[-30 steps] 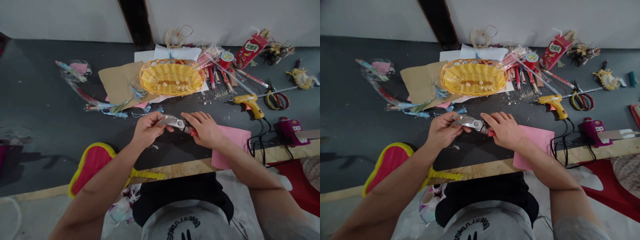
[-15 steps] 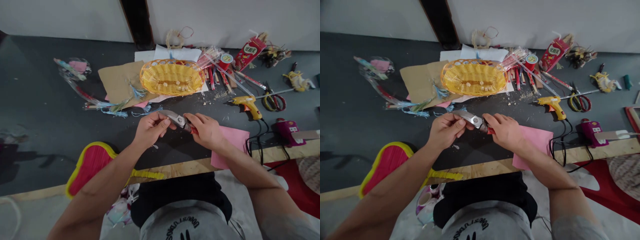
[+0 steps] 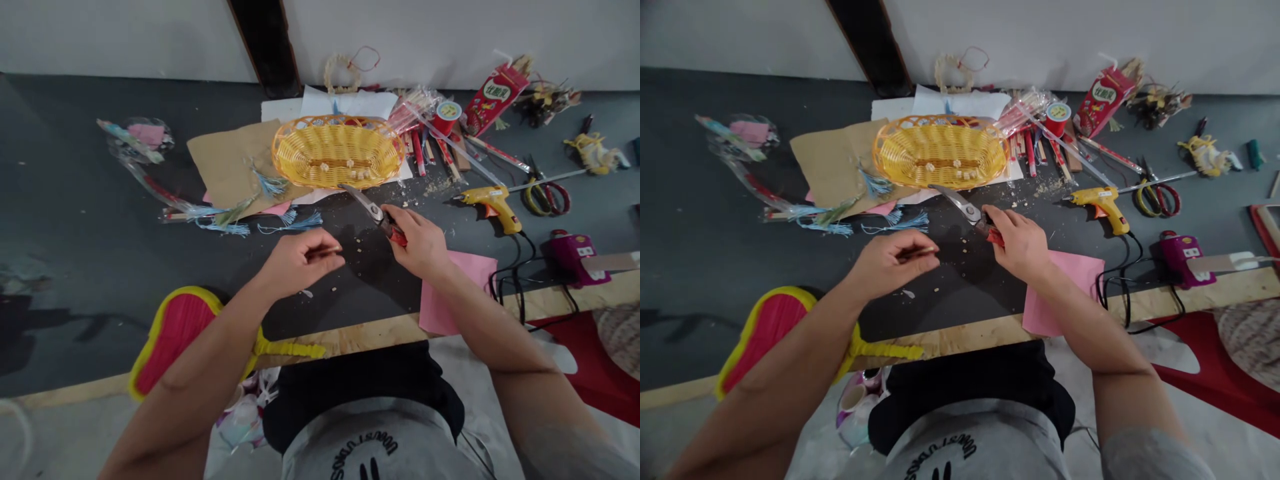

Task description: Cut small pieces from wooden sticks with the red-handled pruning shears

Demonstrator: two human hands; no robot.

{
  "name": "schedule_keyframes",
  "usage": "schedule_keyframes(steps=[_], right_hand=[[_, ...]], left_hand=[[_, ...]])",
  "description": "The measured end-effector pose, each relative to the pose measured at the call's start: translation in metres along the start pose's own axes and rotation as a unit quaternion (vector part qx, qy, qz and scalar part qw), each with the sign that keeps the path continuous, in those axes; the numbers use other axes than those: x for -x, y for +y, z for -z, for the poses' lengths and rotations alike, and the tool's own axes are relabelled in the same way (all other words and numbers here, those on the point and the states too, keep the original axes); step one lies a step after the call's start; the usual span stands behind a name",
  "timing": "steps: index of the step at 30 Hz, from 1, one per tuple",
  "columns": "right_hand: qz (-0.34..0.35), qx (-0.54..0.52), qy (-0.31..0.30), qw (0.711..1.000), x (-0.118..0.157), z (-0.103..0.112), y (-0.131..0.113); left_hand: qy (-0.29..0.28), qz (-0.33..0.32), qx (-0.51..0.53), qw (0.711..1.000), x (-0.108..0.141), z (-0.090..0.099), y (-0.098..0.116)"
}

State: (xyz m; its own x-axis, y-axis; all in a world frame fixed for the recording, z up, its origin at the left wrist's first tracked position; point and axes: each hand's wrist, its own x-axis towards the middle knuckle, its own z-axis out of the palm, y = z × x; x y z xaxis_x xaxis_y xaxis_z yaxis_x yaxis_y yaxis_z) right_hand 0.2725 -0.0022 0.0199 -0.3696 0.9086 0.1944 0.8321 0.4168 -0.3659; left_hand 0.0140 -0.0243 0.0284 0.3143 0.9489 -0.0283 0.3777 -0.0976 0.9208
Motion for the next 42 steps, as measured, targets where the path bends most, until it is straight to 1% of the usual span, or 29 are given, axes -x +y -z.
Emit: schedule_keyframes(steps=[2, 4, 5, 7, 9, 11, 13, 15, 19, 21, 24, 28, 30, 34, 37, 39, 40, 42], right_hand=[[-0.001, -0.006, -0.005, 1.0, 0.0, -0.001, 0.0], [-0.002, -0.007, -0.004, 1.0, -0.001, -0.001, 0.001], [-0.001, -0.007, -0.002, 1.0, -0.001, -0.001, 0.002], [-0.001, -0.009, 0.002, 1.0, -0.002, -0.001, 0.003], [-0.005, -0.011, 0.004, 1.0, -0.002, -0.001, 0.003], [-0.011, -0.009, 0.003, 1.0, -0.003, -0.001, 0.004], [-0.011, -0.002, -0.003, 1.0, -0.004, -0.001, 0.004], [-0.007, 0.002, -0.009, 1.0, -0.004, -0.001, 0.004], [0.001, -0.009, -0.009, 1.0, -0.004, 0.0, 0.003], [0.002, -0.015, -0.011, 1.0, -0.005, 0.001, 0.003], [0.0, -0.022, -0.012, 1.0, -0.005, 0.001, 0.004], [-0.005, -0.027, -0.014, 1.0, -0.006, 0.001, 0.006], [-0.001, -0.029, -0.02, 0.999, -0.007, 0.001, 0.006], [0.01, -0.019, -0.042, 0.999, -0.007, 0.001, 0.006], [0.01, -0.01, -0.045, 0.999, -0.006, 0.0, 0.006], [0.01, -0.019, -0.033, 0.999, -0.005, -0.002, 0.008], [0.015, -0.028, -0.02, 0.999, -0.005, -0.004, 0.009], [0.035, -0.046, 0.02, 0.998, -0.005, -0.007, 0.011]], left_hand=[[-0.112, -0.02, -0.094, 0.989, 0.001, 0.005, 0.003], [-0.203, -0.033, -0.185, 0.961, 0.002, 0.007, 0.007], [-0.236, -0.038, -0.224, 0.945, 0.002, 0.007, 0.008], [-0.271, -0.042, -0.28, 0.92, 0.003, 0.006, 0.01], [-0.283, -0.05, -0.305, 0.908, 0.003, 0.004, 0.01], [-0.28, -0.066, -0.316, 0.904, 0.003, 0.002, 0.008], [-0.261, -0.084, -0.334, 0.902, 0.002, 0.001, 0.004], [-0.224, -0.095, -0.352, 0.904, -0.001, -0.002, -0.001], [-0.131, -0.105, -0.352, 0.921, -0.011, -0.014, -0.007], [-0.107, -0.106, -0.366, 0.918, -0.018, -0.021, -0.007], [-0.103, -0.097, -0.379, 0.914, -0.03, -0.027, -0.003], [-0.122, -0.062, -0.361, 0.923, -0.046, -0.029, 0.006], [-0.134, -0.054, -0.367, 0.919, -0.051, -0.028, 0.01], [-0.16, -0.064, -0.386, 0.906, -0.053, -0.027, 0.014], [-0.172, -0.054, -0.376, 0.909, -0.047, -0.024, 0.016], [-0.161, -0.029, -0.356, 0.92, -0.039, -0.019, 0.017], [-0.144, -0.013, -0.337, 0.93, -0.035, -0.015, 0.017], [-0.088, 0.014, -0.274, 0.958, -0.026, -0.009, 0.016]])
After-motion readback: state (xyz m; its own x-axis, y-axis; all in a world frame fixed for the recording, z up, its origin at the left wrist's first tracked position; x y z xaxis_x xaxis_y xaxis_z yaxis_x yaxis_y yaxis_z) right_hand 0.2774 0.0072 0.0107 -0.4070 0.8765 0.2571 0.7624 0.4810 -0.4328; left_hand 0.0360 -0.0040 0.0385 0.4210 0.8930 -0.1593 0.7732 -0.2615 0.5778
